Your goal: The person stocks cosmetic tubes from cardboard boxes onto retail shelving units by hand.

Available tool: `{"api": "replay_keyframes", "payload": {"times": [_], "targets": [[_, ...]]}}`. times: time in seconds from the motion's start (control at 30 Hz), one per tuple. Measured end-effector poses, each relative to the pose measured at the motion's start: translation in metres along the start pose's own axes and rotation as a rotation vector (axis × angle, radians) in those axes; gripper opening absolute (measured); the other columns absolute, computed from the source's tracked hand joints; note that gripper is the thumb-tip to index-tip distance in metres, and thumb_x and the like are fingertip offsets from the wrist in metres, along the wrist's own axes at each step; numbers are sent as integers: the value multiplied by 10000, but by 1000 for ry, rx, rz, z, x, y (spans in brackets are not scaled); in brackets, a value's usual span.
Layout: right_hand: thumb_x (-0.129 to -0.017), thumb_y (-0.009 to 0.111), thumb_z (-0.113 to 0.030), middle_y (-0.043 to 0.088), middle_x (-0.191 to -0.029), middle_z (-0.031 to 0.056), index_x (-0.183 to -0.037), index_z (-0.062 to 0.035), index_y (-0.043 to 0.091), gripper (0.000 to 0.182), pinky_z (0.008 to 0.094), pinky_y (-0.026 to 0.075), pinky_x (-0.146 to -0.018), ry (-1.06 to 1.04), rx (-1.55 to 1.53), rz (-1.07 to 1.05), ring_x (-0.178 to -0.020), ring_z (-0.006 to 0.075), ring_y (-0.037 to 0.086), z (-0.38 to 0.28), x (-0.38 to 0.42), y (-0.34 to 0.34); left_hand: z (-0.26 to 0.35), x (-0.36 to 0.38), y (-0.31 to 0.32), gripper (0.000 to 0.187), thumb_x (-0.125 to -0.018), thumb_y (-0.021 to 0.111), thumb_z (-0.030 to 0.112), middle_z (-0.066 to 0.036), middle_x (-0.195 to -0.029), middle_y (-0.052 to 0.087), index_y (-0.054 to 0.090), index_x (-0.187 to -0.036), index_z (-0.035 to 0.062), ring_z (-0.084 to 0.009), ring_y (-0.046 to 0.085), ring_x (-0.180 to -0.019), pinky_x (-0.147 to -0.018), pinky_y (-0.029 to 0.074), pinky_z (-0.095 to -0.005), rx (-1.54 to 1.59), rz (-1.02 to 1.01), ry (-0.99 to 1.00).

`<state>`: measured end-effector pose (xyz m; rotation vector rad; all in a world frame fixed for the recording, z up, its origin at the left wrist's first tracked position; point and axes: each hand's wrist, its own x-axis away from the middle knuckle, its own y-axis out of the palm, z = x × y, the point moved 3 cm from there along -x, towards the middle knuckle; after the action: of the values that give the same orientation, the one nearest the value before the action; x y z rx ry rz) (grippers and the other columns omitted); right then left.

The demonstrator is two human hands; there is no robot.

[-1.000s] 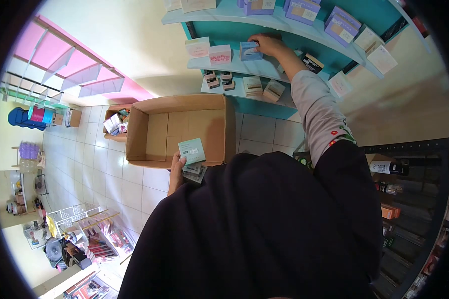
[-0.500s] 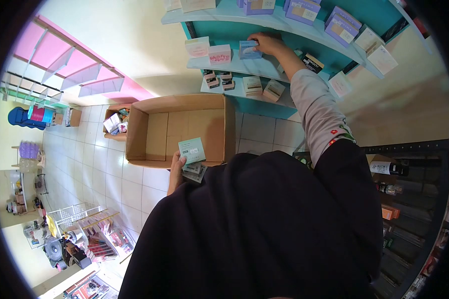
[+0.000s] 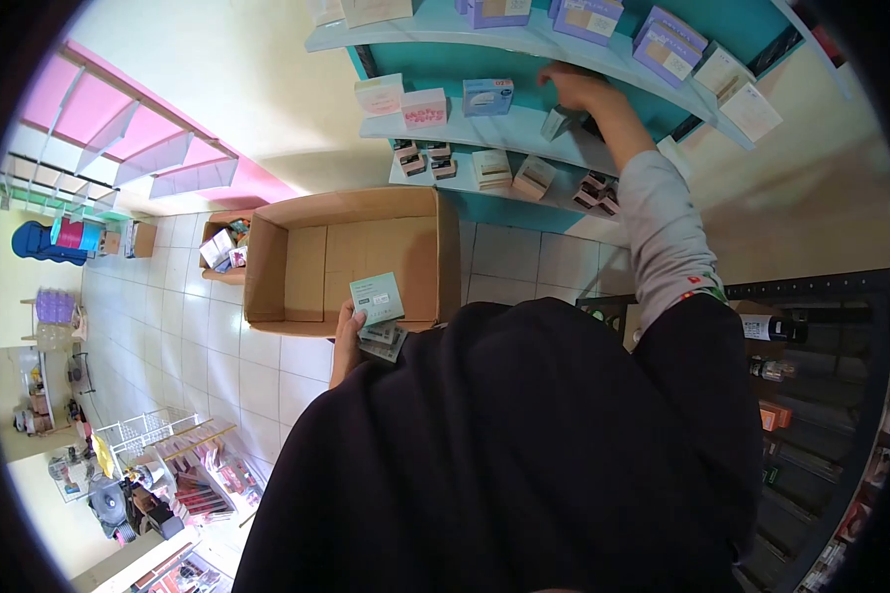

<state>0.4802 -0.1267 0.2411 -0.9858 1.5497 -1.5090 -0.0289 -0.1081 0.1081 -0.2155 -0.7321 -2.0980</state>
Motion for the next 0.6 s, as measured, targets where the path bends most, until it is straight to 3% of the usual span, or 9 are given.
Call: {"api": "replay_keyframes", "payload": {"times": [0.17,0.37,0.47,0.6], "targets": [[-739,655,-116,582,-1131,57,-1085,-183,600,357,394,421,-913,-82,167,-35,-1075,279,528,21,31,16,2,0,16,417,-802,535,286,-141,-998,573,407,-1123,53,-230,601,-863,-757,493,-335,11,-54,-27],[-738,683,-200,568,-1151,74,-1141,-149,584,418,421,395,-943,-85,-82,23,-1101,285,514,-19,23,20,0,-4,19,395,-801,533,265,-134,-1001,572,413,-1116,60,-230,595,-871,-771,484,-341,-33,-56,-37],[-758,672,-196,586,-1047,100,-1133,-114,590,392,411,440,-861,-90,-132,30,-1035,294,543,-32,15,30,-4,-7,12,386,-800,530,255,-132,-1004,570,414,-1116,66,-232,587,-888,-780,477,-345,-37,-64,-41],[-758,673,-198,586,-1050,96,-1136,-124,592,394,401,443,-859,-96,-131,15,-1040,284,543,-44,14,30,-2,2,16,395,-797,530,248,-136,-1021,560,410,-1127,69,-242,580,-910,-790,475,-353,9,-51,-51]]}}
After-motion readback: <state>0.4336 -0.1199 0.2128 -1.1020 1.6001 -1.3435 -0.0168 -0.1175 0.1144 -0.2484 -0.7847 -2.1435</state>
